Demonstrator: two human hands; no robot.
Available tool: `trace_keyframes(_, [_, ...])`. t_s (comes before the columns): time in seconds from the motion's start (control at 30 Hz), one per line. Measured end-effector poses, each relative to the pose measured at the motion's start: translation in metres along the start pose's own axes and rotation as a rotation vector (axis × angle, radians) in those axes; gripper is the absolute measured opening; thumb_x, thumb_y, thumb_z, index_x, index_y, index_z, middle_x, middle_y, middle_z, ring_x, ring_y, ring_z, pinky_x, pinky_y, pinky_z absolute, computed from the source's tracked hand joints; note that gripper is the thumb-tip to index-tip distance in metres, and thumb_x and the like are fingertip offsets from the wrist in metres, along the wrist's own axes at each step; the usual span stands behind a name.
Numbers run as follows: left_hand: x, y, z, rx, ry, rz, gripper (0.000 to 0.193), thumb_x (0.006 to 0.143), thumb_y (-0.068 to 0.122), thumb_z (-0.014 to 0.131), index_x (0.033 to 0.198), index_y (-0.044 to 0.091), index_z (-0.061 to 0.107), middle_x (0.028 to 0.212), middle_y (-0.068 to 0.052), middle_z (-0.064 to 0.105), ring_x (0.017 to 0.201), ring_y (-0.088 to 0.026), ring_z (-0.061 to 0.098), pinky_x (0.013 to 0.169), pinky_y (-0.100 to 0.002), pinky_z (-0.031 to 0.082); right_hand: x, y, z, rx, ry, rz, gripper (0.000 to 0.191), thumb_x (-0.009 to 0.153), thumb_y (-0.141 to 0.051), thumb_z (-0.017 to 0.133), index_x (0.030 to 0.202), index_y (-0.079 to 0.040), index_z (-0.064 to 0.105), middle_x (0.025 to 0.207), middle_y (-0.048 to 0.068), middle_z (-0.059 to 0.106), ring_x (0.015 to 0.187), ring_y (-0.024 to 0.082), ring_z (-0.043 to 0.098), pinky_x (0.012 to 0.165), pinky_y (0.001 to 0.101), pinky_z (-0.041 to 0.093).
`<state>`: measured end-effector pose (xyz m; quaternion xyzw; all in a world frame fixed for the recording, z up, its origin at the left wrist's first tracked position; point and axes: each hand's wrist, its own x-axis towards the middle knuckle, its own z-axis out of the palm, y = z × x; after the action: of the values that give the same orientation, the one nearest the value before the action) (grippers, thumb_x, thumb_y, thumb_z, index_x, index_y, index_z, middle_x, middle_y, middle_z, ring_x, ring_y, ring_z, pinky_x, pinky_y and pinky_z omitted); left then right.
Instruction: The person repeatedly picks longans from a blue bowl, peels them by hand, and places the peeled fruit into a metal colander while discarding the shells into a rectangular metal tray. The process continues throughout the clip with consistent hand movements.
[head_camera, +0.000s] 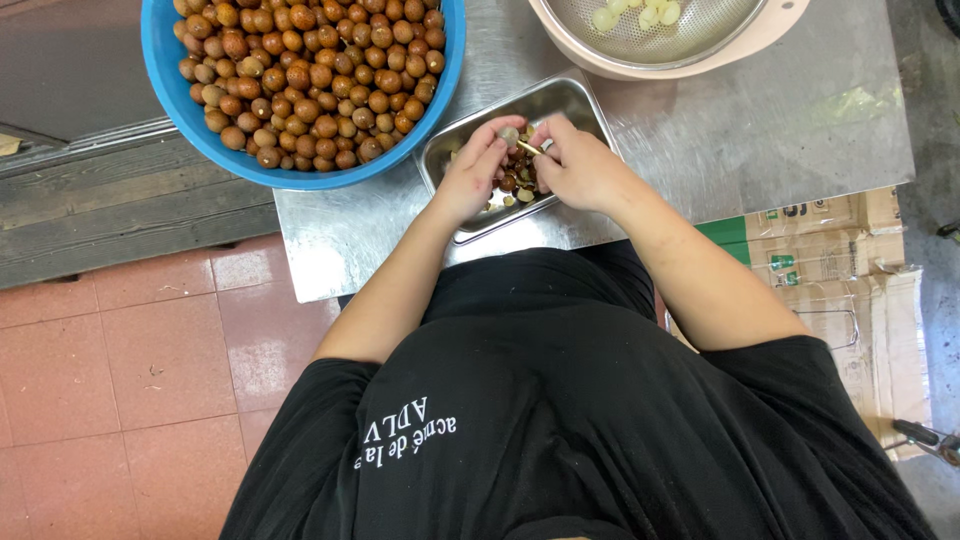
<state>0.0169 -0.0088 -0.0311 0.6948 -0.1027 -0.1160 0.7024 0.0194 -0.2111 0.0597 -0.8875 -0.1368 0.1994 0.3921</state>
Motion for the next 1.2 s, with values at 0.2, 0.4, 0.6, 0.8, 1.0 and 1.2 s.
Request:
trace_keyframes(0.2, [-0.007, 0.009, 0.006, 0.044, -0.002, 0.070, 0.033, 0.109, 0.014, 0.043, 0.139, 0.011, 0.057, 0.103, 0.001, 0.059, 0.089, -0.008, 0.052, 0.082, -0.023, 0.048, 0.002, 0.008, 0.004, 0.411, -0.084, 0.040, 0.014, 0.104, -0.012, 0.048, 0.115, -0.002, 0.051, 0.092, 0.012, 0.077, 0.054, 0.009, 0.054, 0.052, 0.0251, 0.047])
trace_keyframes(0.4, [-0.011, 0.018, 0.009, 0.115, 0.073, 0.326, 0.031, 0.110, 0.008, 0.043, 0.141, 0.008, 0.052, 0.134, -0.009, 0.058, 0.123, -0.018, 0.057, 0.109, -0.031, 0.045, 0.007, 0.024, 0.016, 0.605, -0.051, 0.036, 0.014, 0.108, -0.014, 0.049, 0.110, -0.001, 0.054, 0.092, 0.012, 0.076, 0.054, 0.007, 0.053, 0.052, 0.0222, 0.045])
trace_keyframes(0.6, [-0.014, 0.024, 0.012, 0.288, 0.135, 0.339, 0.031, 0.110, 0.009, 0.045, 0.139, 0.007, 0.054, 0.138, -0.013, 0.058, 0.129, -0.023, 0.059, 0.112, -0.034, 0.046, 0.007, 0.022, 0.025, 0.626, 0.045, 0.010, 0.012, 0.108, -0.013, 0.051, 0.110, -0.002, 0.056, 0.089, 0.010, 0.075, 0.055, 0.008, 0.053, 0.052, 0.0231, 0.046])
trace_keyframes(0.8, [-0.015, 0.022, 0.013, 0.226, 0.124, 0.282, 0.031, 0.111, 0.011, 0.042, 0.139, 0.007, 0.054, 0.136, -0.011, 0.059, 0.123, -0.021, 0.063, 0.108, -0.033, 0.049, -0.005, 0.006, 0.020, 0.277, 0.187, -0.165, 0.011, 0.105, -0.011, 0.056, 0.108, -0.001, 0.060, 0.089, 0.009, 0.076, 0.077, 0.013, 0.073, 0.070, 0.0295, 0.056])
trace_keyframes(1.0, [-0.013, 0.012, 0.010, 0.068, 0.067, 0.193, 0.030, 0.113, 0.016, 0.041, 0.137, 0.007, 0.055, 0.123, -0.002, 0.061, 0.102, -0.011, 0.056, 0.095, -0.027, 0.049, -0.015, -0.015, 0.017, -0.305, 0.384, -0.350, 0.012, 0.100, -0.015, 0.062, 0.104, -0.004, 0.062, 0.084, 0.013, 0.071, 0.077, 0.033, 0.070, 0.068, 0.0455, 0.054])
trace_keyframes(1.2, [-0.007, 0.006, -0.008, -0.120, -0.110, 0.009, 0.031, 0.114, 0.018, 0.042, 0.138, 0.007, 0.057, 0.096, 0.003, 0.053, 0.088, -0.008, 0.050, 0.084, -0.023, 0.048, -0.019, -0.021, 0.014, -0.527, 0.384, -0.397, 0.012, 0.102, -0.017, 0.061, 0.103, -0.005, 0.061, 0.082, 0.013, 0.069, 0.074, 0.035, 0.068, 0.065, 0.0477, 0.053])
